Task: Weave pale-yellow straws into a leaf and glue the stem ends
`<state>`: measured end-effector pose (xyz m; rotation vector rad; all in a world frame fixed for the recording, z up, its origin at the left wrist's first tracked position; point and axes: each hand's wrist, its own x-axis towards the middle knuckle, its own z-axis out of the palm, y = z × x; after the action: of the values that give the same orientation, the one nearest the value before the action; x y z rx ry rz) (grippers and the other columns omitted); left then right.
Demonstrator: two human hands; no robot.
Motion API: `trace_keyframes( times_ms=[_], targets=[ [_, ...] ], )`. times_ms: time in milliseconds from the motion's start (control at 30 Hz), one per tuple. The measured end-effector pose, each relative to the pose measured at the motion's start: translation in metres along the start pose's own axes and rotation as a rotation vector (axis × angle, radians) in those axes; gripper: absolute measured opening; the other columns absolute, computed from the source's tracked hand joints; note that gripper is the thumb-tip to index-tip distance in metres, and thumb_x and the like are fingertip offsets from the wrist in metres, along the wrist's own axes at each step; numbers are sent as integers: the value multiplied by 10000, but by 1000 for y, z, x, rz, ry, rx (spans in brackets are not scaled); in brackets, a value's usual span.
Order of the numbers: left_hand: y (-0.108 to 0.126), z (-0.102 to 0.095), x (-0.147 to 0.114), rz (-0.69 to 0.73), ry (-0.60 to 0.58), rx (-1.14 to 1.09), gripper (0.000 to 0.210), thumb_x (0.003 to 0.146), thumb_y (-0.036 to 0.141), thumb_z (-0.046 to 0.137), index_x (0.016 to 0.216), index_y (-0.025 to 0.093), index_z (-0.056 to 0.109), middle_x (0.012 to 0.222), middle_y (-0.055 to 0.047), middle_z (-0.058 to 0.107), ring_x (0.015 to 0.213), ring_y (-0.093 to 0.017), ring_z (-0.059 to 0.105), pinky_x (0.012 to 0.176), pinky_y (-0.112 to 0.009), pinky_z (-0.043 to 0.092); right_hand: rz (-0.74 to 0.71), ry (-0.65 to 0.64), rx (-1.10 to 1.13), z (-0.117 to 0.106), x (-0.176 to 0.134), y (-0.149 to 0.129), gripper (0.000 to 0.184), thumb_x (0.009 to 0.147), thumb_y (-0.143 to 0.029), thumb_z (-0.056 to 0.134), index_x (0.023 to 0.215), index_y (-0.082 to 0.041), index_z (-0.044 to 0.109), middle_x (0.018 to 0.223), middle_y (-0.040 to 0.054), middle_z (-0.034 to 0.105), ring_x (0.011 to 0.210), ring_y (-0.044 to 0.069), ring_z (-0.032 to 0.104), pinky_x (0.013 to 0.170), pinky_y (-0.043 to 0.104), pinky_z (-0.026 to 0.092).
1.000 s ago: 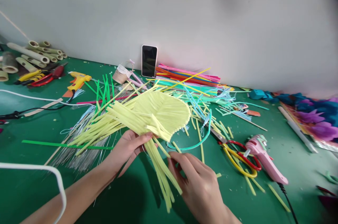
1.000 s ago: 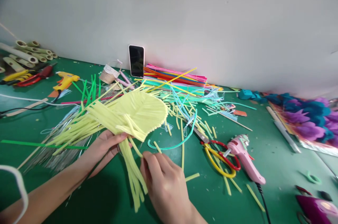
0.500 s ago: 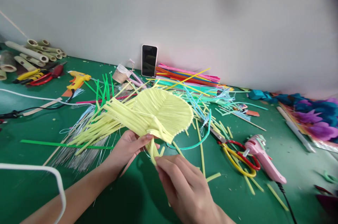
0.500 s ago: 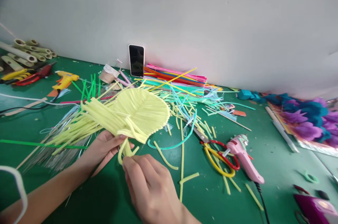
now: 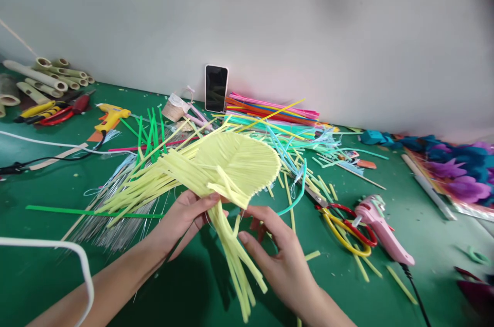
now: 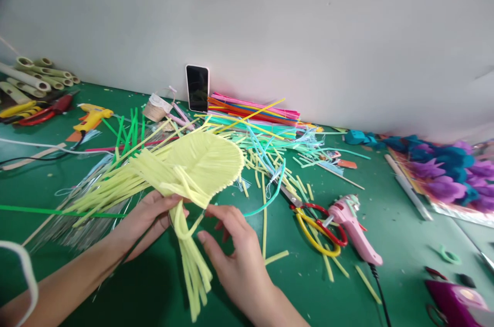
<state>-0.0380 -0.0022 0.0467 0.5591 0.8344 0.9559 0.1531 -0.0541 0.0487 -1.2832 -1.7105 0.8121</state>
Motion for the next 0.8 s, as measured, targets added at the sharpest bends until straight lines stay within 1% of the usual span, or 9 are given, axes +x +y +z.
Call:
trace_keyframes(
  times_ms=[33,100,167,300,400,467,567,667,800],
  targets=[
    [0,0,0,-6,-4,-4,173,737,242,830,870,150,768,774,-27,753,641,-117,690,635,-191,582,-16,-46,31,0,3,2,199,890,-207,642,1086,-223,673,998,54,705,801,152,651,690,264,544],
    [-1,-1,0,-17,-3,-24,137,727,235,838,813,157,765,739,-7,740,625,-108,680,621,-185,580,-33,-85,79,1,7,5,84,901,-217,641,950,-222,710,935,43,714,853,163,658,760,278,531],
    [-2,-2,0,-28,3,-42,128,711,226,848,780,160,763,724,4,732,610,-94,663,610,-176,576,-19,-107,69,0,9,7,102,921,-218,618,864,-221,703,867,28,710,850,161,654,779,271,509],
    [-5,-2,-1,-45,3,-41,164,687,230,860,796,145,772,716,-11,728,620,-97,643,608,-170,572,56,-176,-23,-7,5,12,135,954,-234,558,879,-221,671,846,19,692,807,153,631,728,250,467],
    [-7,-2,0,-91,-10,-32,198,680,245,861,816,129,776,727,-36,736,618,-111,646,622,-194,580,131,-203,-54,-12,4,12,152,961,-259,542,863,-222,653,823,8,687,760,147,616,699,244,443],
    [-7,-1,1,-99,5,-38,210,664,246,869,809,126,774,724,-41,738,617,-115,649,619,-198,582,164,-224,-66,-13,5,11,160,960,-267,538,846,-218,640,813,3,682,741,145,605,685,242,432],
    [-6,-1,2,-99,21,-59,229,628,233,889,793,128,771,727,-37,742,601,-109,649,602,-189,580,192,-263,-74,-12,8,9,166,958,-274,535,831,-214,625,791,-5,672,716,139,590,664,238,419],
    [-5,-1,2,-130,-11,-67,208,656,237,876,792,120,771,719,-38,739,589,-108,660,603,-184,582,199,-259,-90,-10,11,10,181,960,-271,522,815,-209,614,777,-3,665,702,139,578,652,240,413],
    [-4,-2,1,-129,-1,-112,158,663,209,872,758,141,766,716,-15,739,581,-84,658,580,-140,561,182,-295,-138,-11,12,14,163,955,-245,505,854,-203,626,811,15,671,732,152,592,681,260,431]
  ],
)
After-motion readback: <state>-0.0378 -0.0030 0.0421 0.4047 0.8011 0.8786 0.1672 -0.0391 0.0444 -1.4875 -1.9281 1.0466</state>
